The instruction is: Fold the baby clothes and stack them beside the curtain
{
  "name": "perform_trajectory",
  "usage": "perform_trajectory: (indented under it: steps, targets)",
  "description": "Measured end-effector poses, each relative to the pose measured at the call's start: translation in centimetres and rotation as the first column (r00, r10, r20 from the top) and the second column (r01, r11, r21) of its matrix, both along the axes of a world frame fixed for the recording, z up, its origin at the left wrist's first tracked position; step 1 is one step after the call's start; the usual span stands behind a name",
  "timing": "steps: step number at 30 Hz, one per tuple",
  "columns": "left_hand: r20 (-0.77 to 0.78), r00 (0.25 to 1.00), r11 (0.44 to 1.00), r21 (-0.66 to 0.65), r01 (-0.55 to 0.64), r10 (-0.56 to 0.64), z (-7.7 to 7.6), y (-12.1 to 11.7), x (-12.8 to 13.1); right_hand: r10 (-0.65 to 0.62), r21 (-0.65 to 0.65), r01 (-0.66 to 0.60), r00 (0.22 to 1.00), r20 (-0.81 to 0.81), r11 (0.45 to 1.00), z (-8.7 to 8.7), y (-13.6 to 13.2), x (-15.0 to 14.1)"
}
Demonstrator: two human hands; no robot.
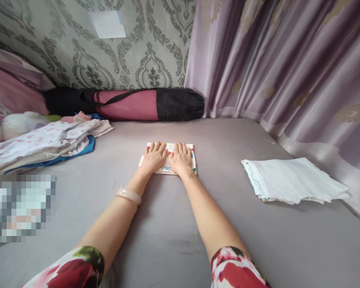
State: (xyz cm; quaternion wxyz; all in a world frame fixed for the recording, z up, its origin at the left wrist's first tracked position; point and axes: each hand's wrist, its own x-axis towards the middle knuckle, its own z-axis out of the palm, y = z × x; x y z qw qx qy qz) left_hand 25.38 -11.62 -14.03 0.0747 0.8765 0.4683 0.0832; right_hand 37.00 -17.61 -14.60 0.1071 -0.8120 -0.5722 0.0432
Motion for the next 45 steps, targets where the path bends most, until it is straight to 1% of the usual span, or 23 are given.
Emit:
perform_trajectory:
  steps: [8, 12, 18, 21, 26, 31, 34, 38, 40, 42, 45]
  targets:
    - [-0.015, 0.994, 0.992, -0.069, -0.108, 0.108, 0.3, -0.1, -0.4, -0.142, -0.023, 0.142, 0.990, 0.005, 0.990, 0.3, -0.4, -0.1]
    - [-0.036, 0.984, 0.981, -0.075, -0.179, 0.177, 0.5, -0.2, -0.5, -0.217, -0.052, 0.216, 0.976, -0.013, 0.975, 0.5, -0.6, 0.1]
    - [-0.038, 0.978, 0.971, -0.123, -0.206, 0.203, 0.2, 0.5, -1.5, -0.265, -0.090, 0.262, 0.964, -0.020, 0.961, 0.6, -1.0, 0.7]
    - [-0.021, 0.983, 0.977, -0.113, -0.183, 0.182, -0.1, 1.0, -2.0, -0.254, -0.097, 0.251, 0.967, -0.014, 0.963, 0.6, -1.3, 1.2]
    - [-0.012, 0.992, 0.988, -0.085, -0.126, 0.125, -0.5, 1.7, -2.9, -0.189, -0.122, 0.184, 0.981, -0.035, 0.975, 0.6, -1.8, 2.4]
    - [0.005, 0.994, 0.987, -0.120, -0.105, 0.106, -0.5, 1.9, -3.2, -0.155, -0.142, 0.146, 0.987, -0.053, 0.979, 0.8, -2.2, 3.2]
    - [0.018, 0.995, 0.987, -0.124, -0.098, 0.101, -0.3, 2.0, -3.1, -0.149, -0.124, 0.142, 0.988, -0.042, 0.982, 1.1, -2.2, 3.1]
    - [0.048, 0.995, 0.995, -0.032, -0.090, 0.092, 0.4, 1.7, -2.3, -0.108, -0.042, 0.107, 0.994, -0.010, 0.993, 1.9, -2.0, 2.5]
    - [0.049, 0.996, 0.998, 0.000, -0.069, 0.069, 0.6, 1.4, -1.9, -0.076, 0.005, 0.076, 0.997, -0.003, 0.997, 2.0, -1.7, 2.0]
    - [0.028, 0.999, 0.999, 0.000, -0.046, 0.046, 0.5, 1.1, -1.5, -0.057, 0.024, 0.057, 0.998, -0.005, 0.998, 1.8, -1.6, 1.7]
    - [-0.016, 0.999, 0.998, -0.039, -0.045, 0.044, 0.0, 0.9, -1.4, -0.068, -0.014, 0.067, 0.997, -0.022, 0.998, 1.0, -1.5, 1.5]
